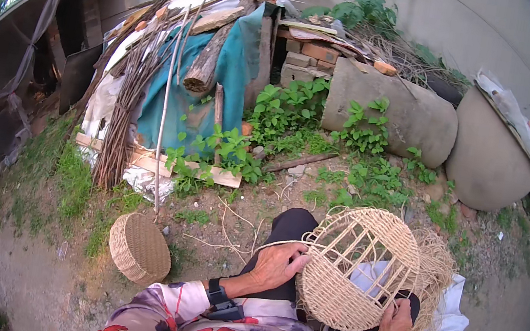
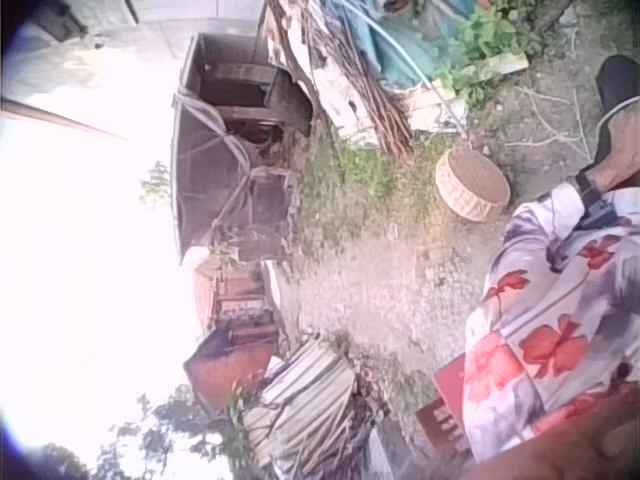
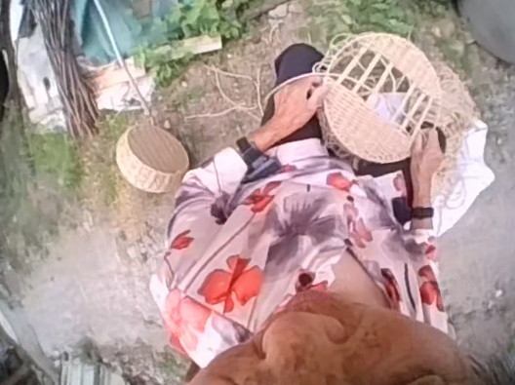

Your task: Weaving a circular rattan or bamboo basket base or tray.

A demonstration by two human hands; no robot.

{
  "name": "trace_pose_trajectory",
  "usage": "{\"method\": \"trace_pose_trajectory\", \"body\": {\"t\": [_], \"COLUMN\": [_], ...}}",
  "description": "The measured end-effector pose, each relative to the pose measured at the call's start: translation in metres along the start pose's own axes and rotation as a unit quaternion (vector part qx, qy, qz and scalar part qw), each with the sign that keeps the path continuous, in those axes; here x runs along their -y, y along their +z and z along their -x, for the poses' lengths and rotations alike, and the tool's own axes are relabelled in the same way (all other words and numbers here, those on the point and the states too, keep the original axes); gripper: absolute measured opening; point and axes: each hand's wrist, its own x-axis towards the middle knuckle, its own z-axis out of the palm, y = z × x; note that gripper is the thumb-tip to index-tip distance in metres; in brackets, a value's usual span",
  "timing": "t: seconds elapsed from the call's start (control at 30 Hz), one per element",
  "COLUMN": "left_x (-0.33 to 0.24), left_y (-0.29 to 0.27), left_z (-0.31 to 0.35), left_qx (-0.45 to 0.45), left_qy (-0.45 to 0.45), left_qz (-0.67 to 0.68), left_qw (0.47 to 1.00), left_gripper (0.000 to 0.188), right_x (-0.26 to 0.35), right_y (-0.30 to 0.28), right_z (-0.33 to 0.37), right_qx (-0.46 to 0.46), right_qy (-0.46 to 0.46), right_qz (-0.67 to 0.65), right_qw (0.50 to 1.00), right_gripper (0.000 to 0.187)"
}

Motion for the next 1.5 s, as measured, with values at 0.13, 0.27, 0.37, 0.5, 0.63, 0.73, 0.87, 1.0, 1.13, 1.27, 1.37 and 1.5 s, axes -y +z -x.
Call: {"method": "trace_pose_trajectory", "body": {"t": [0.13,0.27,0.37,0.5,0.63,0.73,0.87,1.0,1.13,1.27,1.37,1.5], "left_x": [0.005,-0.003,-0.003,0.007,0.019,0.029,0.008,0.017,0.017,0.013,0.023,0.028], "left_y": [0.023,0.029,0.037,0.045,0.039,0.043,0.037,0.039,0.042,0.04,0.037,0.044], "left_z": [-0.019,-0.023,-0.021,-0.02,-0.015,-0.017,-0.017,-0.018,-0.018,-0.019,-0.019,-0.023], "left_qx": [0.002,-0.014,-0.015,-0.017,-0.023,-0.03,-0.023,-0.029,-0.025,-0.028,-0.024,-0.014], "left_qy": [-0.012,0.002,-0.007,-0.027,-0.039,-0.023,-0.036,-0.035,-0.022,-0.032,-0.038,-0.043], "left_qz": [0.041,0.069,0.098,0.12,0.138,0.135,0.16,0.15,0.138,0.136,0.149,0.156], "left_qw": [0.999,0.998,0.995,0.992,0.989,0.99,0.986,0.988,0.99,0.99,0.988,0.987], "left_gripper": [0.026,0.02,0.02,0.019,0.018,0.019,0.022,0.024,0.025,0.026,0.023,0.021], "right_x": [-0.014,-0.011,-0.051,-0.018,-0.01,-0.021,-0.067,-0.034,-0.022,-0.064,-0.094,-0.078], "right_y": [0.001,-0.021,-0.037,-0.057,-0.027,-0.03,-0.067,-0.06,-0.036,-0.044,-0.073,-0.076], "right_z": [0.006,0.013,0.029,0.015,-0.004,0.005,0.027,0.004,0.0,0.027,0.04,0.024], "right_qx": [-0.06,-0.139,-0.128,-0.018,-0.017,-0.021,0.03,-0.097,-0.001,0.04,0.06,-0.051], "right_qy": [-0.049,-0.053,0.046,0.182,-0.03,-0.052,0.154,-0.044,-0.091,-0.05,0.136,0.056], "right_qz": [0.049,0.117,0.007,-0.046,0.197,0.157,0.095,0.213,0.255,0.177,0.168,0.272], "right_qw": [0.996,0.982,0.991,0.982,0.98,0.986,0.983,0.971,0.963,0.982,0.975,0.959], "right_gripper": [0.009,0.01,0.016,0.023,0.024,0.021,0.022,0.038,0.036,0.03,0.028,0.039]}}
